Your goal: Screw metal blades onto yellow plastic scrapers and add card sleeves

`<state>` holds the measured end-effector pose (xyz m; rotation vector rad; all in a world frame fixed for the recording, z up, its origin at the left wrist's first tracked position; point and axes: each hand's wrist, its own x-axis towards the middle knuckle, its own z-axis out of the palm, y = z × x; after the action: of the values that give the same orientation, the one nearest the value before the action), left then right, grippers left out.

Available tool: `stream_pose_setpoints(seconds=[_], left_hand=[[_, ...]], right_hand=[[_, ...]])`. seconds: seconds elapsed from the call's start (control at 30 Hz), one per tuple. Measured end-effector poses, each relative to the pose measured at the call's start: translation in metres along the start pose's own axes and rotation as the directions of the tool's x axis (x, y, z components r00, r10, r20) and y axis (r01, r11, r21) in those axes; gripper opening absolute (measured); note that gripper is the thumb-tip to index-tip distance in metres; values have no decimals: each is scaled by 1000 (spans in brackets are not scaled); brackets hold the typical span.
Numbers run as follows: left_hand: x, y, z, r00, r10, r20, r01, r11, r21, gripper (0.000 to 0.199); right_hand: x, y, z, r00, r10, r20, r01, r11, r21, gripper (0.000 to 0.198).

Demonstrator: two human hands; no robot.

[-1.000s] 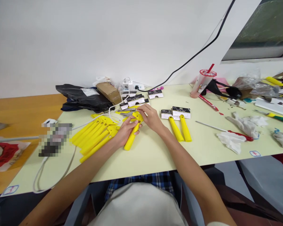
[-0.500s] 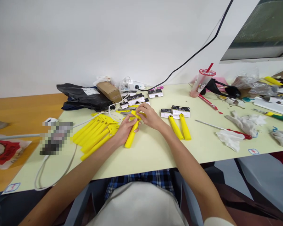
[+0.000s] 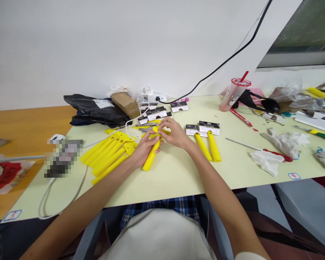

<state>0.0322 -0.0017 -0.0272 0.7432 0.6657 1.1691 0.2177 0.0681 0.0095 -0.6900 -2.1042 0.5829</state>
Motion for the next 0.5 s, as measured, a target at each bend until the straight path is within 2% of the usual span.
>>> stream_pose_setpoints(seconds=[0.1, 0.17, 0.23, 0.3, 0.37, 0.5], left_hand=[[0, 0, -1, 1000, -12, 12, 12, 1000, 6, 50], [0, 1, -2, 1000, -14, 20, 14, 1000, 8, 49], [0, 2, -2, 1000, -15, 27, 15, 1000, 15, 46], [-1, 3, -2, 999, -20, 35, 20, 999, 27, 45], [-1, 3, -1, 999, -24, 46, 23, 999, 36, 44], [-2, 4, -1, 998, -23, 57, 21, 999, 34, 45]], right_hand=[[0, 1, 0, 991, 132, 18, -133, 988, 83, 9], [0, 3, 2, 961, 273, 46, -276, 938, 210, 17], [0, 4, 3, 900, 421, 111, -430, 820, 378, 28], [0, 4, 4, 834, 513, 202, -537, 674, 507, 37], [0, 2, 3, 797, 549, 253, -584, 590, 558, 42], [0, 0, -1, 792, 560, 242, -583, 578, 570, 41]])
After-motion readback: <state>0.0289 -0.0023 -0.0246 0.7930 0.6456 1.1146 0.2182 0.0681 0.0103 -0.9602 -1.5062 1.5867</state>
